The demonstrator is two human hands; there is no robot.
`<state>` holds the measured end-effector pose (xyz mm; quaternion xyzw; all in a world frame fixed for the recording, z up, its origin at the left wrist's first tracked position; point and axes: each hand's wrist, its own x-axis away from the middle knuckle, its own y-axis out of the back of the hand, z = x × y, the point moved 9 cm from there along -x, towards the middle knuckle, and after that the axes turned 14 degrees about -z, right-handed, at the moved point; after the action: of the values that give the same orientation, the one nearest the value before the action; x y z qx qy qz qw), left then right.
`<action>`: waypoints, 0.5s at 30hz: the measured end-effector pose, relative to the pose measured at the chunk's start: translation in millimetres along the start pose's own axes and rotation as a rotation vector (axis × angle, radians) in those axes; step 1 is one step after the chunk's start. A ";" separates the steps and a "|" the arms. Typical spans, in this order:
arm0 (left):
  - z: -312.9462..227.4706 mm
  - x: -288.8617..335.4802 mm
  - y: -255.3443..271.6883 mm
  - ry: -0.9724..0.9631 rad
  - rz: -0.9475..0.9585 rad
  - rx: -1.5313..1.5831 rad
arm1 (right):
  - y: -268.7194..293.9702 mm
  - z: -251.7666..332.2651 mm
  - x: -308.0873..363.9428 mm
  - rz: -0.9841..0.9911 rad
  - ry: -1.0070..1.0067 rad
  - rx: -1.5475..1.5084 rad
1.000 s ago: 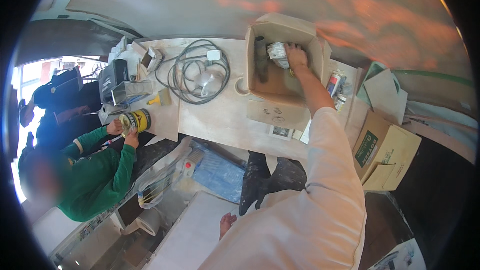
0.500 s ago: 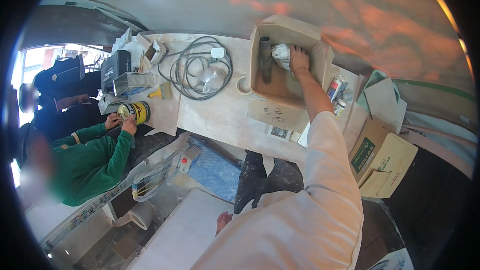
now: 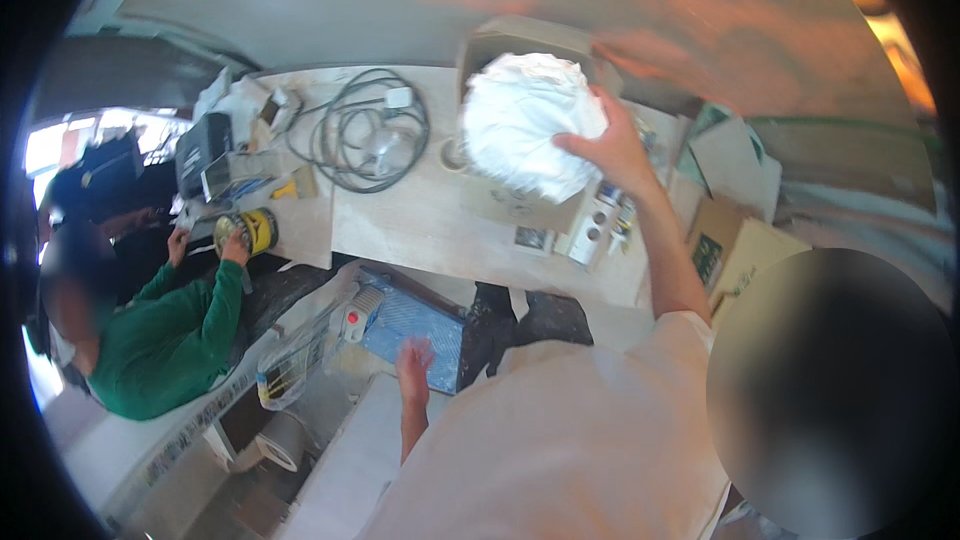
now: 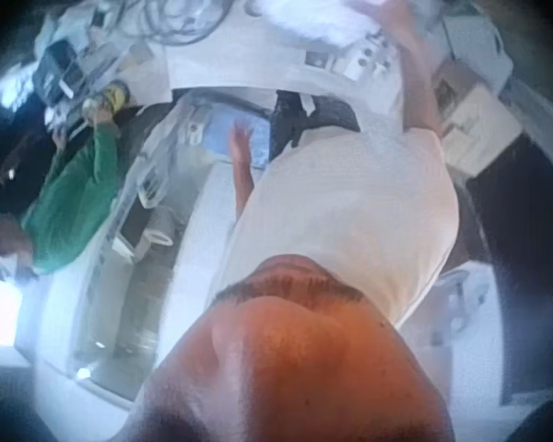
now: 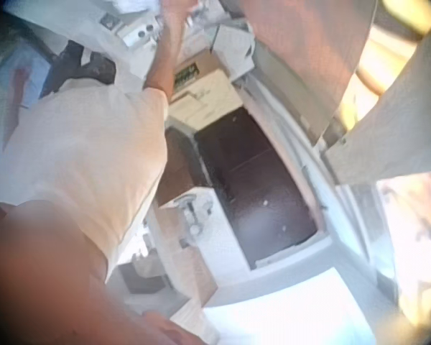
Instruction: The person packs various items, including a yellow can and a white wrapped object, into a cardboard box. They move the box to a table and continue organizing the contents while other people work in the background.
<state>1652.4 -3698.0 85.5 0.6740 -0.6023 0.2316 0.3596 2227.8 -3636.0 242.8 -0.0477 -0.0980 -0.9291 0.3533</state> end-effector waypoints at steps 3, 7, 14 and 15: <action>-66.7 -27.8 -95.2 0.066 0.310 0.226 | -18.7 -8.5 71.6 0.169 -0.344 -0.487; -107.0 -6.1 -185.4 0.237 0.500 0.394 | -98.7 -49.7 142.2 0.460 -0.606 -0.799; -76.1 31.5 -203.0 0.500 0.477 0.168 | -106.4 -148.3 181.2 0.272 -0.192 0.239; -62.8 29.2 -194.4 0.552 0.425 0.133 | -107.2 -158.1 189.7 0.310 -0.225 0.236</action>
<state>1855.1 -3665.8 107.1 0.4678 -0.5928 0.5132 0.4080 2011.8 -3714.5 102.5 -0.1239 -0.2364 -0.8347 0.4818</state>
